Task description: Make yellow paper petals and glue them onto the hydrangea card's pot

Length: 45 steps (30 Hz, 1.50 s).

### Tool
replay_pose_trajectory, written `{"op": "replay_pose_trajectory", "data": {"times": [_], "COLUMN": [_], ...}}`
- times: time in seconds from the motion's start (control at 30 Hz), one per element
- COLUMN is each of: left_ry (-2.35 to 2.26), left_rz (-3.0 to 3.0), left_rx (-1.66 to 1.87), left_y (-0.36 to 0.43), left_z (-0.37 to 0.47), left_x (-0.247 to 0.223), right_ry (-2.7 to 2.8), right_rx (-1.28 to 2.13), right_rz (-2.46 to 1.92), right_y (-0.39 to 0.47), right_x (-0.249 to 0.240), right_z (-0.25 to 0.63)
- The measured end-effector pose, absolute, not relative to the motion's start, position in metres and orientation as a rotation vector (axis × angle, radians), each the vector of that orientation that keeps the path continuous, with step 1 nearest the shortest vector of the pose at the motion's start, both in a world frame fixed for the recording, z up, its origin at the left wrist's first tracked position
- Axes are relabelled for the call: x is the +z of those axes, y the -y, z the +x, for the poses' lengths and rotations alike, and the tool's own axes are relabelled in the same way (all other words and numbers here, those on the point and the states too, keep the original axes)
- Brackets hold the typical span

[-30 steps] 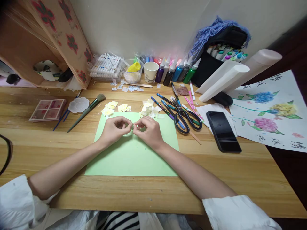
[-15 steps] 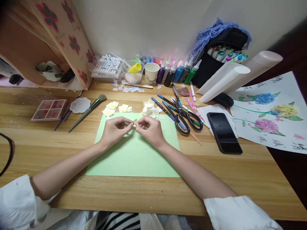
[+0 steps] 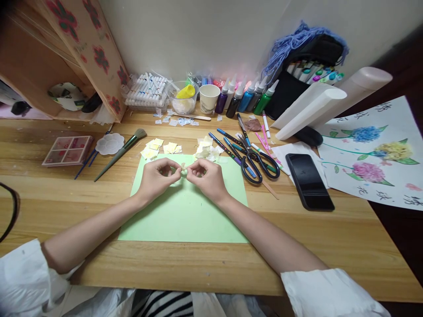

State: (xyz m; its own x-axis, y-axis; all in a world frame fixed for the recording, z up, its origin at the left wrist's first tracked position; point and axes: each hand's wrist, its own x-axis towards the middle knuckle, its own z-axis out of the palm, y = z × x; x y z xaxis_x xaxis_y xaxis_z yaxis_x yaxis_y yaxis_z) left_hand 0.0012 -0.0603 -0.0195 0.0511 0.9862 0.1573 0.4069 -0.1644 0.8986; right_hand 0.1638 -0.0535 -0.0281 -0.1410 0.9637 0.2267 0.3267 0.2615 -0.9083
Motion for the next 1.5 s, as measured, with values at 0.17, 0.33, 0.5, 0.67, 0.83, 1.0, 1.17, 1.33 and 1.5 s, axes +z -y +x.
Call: {"op": "replay_pose_trajectory", "data": {"times": [0.17, 0.33, 0.5, 0.67, 0.83, 1.0, 1.17, 1.33, 1.5], "left_ry": [-1.435, -1.454, -1.457, -1.454, -1.437, -1.229, -1.554, -1.737, -1.73], "left_rz": [1.606, 1.561, 1.502, 1.472, 1.547, 1.828, 2.199, 2.413, 2.387], "left_rx": [1.095, 1.095, 1.108, 1.128, 1.059, 1.005, 0.99, 0.715, 0.772], "left_y": [0.058, 0.057, 0.055, 0.053, 0.053, 0.052, 0.032, 0.014, 0.016], "left_z": [0.0, 0.0, -0.001, -0.004, -0.003, -0.003, -0.021, -0.035, -0.034], "left_x": [-0.021, -0.02, -0.021, -0.024, -0.025, -0.019, -0.015, -0.02, -0.024], "right_ry": [1.594, 1.514, 1.413, 1.259, 1.196, 1.48, 1.807, 1.833, 1.844], "right_rx": [0.896, 0.895, 0.773, 0.623, 0.441, 0.382, 0.383, 0.398, 0.427], "right_rz": [-1.247, -1.269, -1.302, -1.34, -1.335, -1.204, -1.097, -1.104, -1.094], "right_y": [0.053, 0.051, 0.048, 0.04, 0.037, 0.046, 0.052, 0.052, 0.052], "right_x": [-0.026, -0.025, -0.027, -0.031, -0.032, -0.027, -0.022, -0.021, -0.022], "right_z": [0.164, 0.163, 0.166, 0.171, 0.172, 0.168, 0.164, 0.163, 0.163]}}
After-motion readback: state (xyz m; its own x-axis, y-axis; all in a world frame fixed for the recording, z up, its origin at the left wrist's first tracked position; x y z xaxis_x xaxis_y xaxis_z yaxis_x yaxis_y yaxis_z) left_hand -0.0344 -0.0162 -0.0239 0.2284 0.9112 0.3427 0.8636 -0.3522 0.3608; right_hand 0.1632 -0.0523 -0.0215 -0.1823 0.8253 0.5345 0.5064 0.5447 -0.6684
